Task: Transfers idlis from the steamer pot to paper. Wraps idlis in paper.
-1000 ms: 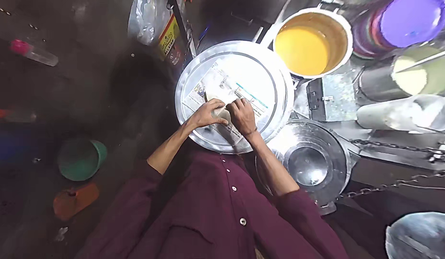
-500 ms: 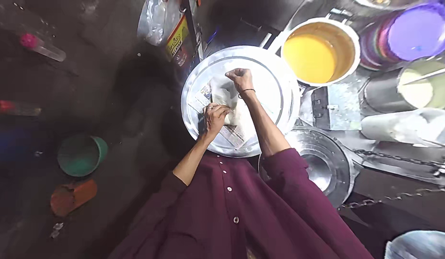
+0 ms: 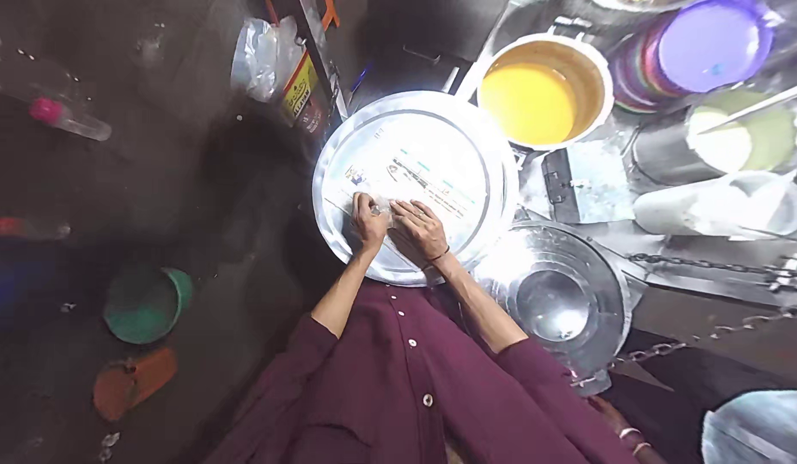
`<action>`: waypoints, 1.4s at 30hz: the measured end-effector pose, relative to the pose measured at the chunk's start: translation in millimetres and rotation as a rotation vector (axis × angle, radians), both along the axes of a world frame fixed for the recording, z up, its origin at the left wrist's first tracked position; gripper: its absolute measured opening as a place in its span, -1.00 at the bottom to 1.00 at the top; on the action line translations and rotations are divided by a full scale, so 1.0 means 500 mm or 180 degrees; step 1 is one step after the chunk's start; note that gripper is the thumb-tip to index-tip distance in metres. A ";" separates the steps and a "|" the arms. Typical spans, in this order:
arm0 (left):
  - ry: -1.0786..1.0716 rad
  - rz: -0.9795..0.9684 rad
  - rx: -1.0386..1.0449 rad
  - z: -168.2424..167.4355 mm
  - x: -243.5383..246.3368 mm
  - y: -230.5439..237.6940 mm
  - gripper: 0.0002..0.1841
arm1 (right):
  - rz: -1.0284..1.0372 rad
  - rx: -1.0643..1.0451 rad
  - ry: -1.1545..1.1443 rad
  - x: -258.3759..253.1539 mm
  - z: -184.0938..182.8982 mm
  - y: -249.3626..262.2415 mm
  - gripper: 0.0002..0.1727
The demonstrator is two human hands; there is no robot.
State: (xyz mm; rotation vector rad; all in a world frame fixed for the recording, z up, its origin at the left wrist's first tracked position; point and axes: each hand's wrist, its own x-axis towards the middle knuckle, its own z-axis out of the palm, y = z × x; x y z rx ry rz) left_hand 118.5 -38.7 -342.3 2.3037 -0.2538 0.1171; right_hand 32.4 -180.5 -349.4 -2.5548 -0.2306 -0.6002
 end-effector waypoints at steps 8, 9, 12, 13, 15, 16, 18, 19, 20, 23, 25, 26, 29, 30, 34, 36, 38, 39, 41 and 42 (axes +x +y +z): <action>-0.1369 -0.1300 0.0595 -0.016 0.024 0.017 -0.66 | 0.0100 -0.0090 0.0131 -0.027 -0.006 -0.013 -0.69; -0.1384 -0.1584 0.0616 -0.012 0.031 0.021 -0.74 | 0.0147 0.0005 0.0159 -0.029 -0.003 -0.016 -0.69; -0.1339 -0.2328 0.0534 -0.005 0.047 0.029 -0.85 | 0.0178 0.0912 0.0604 -0.030 0.031 -0.044 -0.64; -0.1338 -0.2429 0.0536 -0.003 0.051 0.027 -0.86 | -0.0119 0.1121 0.0667 -0.027 0.050 -0.063 -0.61; -0.1255 -0.2492 0.0622 0.001 0.045 0.031 -0.84 | -0.1148 0.0685 0.0746 -0.027 0.082 -0.093 -0.60; -0.1205 -0.2464 0.0643 0.003 0.043 0.028 -0.82 | -0.1617 0.0368 0.1032 -0.023 0.093 -0.109 -0.49; -0.1160 -0.2410 0.0661 0.005 0.038 0.026 -0.79 | -0.2211 0.0113 0.1623 -0.012 0.091 -0.123 -0.20; -0.1168 -0.2404 0.0674 0.003 0.036 0.026 -0.77 | -0.2364 0.0138 0.1838 -0.004 0.090 -0.129 -0.20; -0.1176 -0.2411 0.0704 0.005 0.035 0.026 -0.74 | -0.2458 0.0268 0.2087 0.001 0.098 -0.136 -0.26; -0.1145 -0.2544 0.0828 0.018 0.027 0.038 -0.67 | -0.2627 0.0796 0.2344 0.009 0.107 -0.151 -0.58; -0.1170 -0.2535 0.1015 0.014 0.022 0.049 -0.64 | -0.2687 0.0960 0.2276 0.013 0.105 -0.143 -0.67; -0.1142 -0.2467 0.1149 0.015 0.020 0.052 -0.62 | -0.2706 0.1103 0.2214 0.011 0.105 -0.133 -0.66; -0.1063 -0.2150 0.1304 0.014 0.012 0.053 -0.60 | -0.2855 0.2584 0.2253 -0.003 0.128 -0.095 -0.34; -0.1060 -0.2054 0.1302 0.011 0.010 0.053 -0.60 | -0.2918 0.3053 0.2170 -0.007 0.128 -0.082 -0.29; -0.0798 -0.1912 0.1125 0.016 0.014 0.053 -0.67 | -0.2404 0.2428 0.0740 -0.002 0.119 0.032 -0.80; -0.0435 -0.1863 0.0730 0.016 0.017 0.057 -0.69 | -0.1607 0.1498 0.0006 0.015 0.072 0.080 -0.77; -0.0507 -0.1819 0.0362 -0.006 0.019 0.068 -0.81 | -0.1191 0.0843 -0.0099 0.033 0.022 0.110 -0.75; -0.0600 -0.1796 0.0269 -0.012 0.022 0.072 -0.88 | -0.1152 0.0795 -0.0116 0.039 0.003 0.121 -0.71; -0.0524 -0.1565 0.0177 -0.001 0.028 0.070 -0.83 | -0.1050 0.0827 -0.0043 0.044 -0.009 0.128 -0.61; -0.0357 -0.1382 0.0207 0.012 0.031 0.065 -0.73 | -0.0954 0.0797 0.0048 0.042 -0.012 0.128 -0.51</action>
